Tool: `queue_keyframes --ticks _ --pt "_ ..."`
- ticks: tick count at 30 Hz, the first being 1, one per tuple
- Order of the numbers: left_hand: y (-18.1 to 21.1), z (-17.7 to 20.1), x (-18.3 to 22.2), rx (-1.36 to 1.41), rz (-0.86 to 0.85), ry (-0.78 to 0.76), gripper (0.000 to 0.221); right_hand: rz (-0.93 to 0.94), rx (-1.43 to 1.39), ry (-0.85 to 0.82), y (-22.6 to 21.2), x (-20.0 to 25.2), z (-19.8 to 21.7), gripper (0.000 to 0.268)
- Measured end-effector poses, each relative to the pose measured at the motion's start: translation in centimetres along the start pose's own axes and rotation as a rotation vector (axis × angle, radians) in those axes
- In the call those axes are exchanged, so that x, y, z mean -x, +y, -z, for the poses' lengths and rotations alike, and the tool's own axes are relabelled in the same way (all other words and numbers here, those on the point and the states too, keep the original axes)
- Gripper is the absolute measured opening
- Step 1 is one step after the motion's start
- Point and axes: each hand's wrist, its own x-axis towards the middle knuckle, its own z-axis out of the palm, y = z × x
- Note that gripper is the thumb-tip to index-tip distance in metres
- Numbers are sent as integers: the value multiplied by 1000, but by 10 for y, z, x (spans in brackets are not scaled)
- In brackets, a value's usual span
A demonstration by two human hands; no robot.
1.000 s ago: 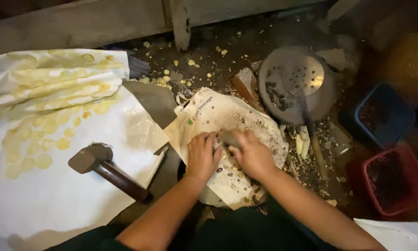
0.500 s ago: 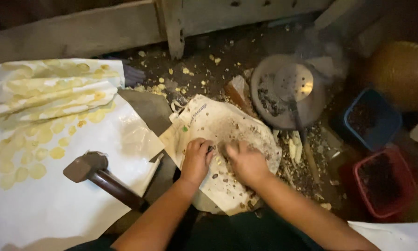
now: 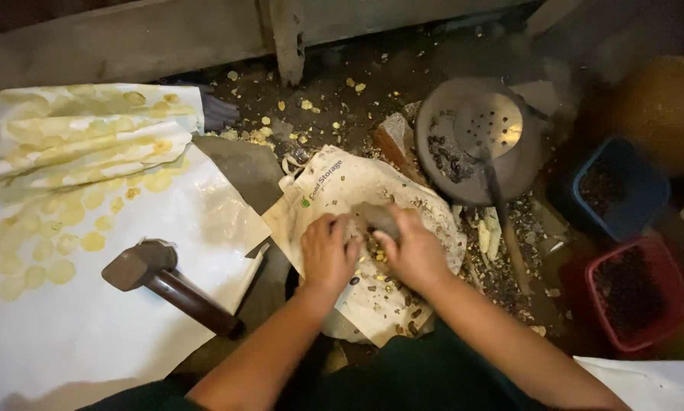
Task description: The person uses a stone pestle to crush cocoa beans on a white cloth, then transfers the crushed beans to a metal pan. They also use a hammer to crush beans on a white sheet and a wooden stick to stir the contents of the pan.
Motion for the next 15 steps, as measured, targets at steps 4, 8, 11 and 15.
queue_keyframes --ticks 4,8,11,15 --pt "-18 7 14 -16 -23 -2 37 201 353 -64 13 -10 -20 54" --pt "-33 -12 9 58 -159 7 25 64 102 -51 8 -16 -3 57" --pt "-33 -24 10 89 -147 1 22 -62 41 -203 27 -34 -13 55" --pt "-25 -17 6 116 -71 -38 23 -61 100 -217 13 -30 -9 51"
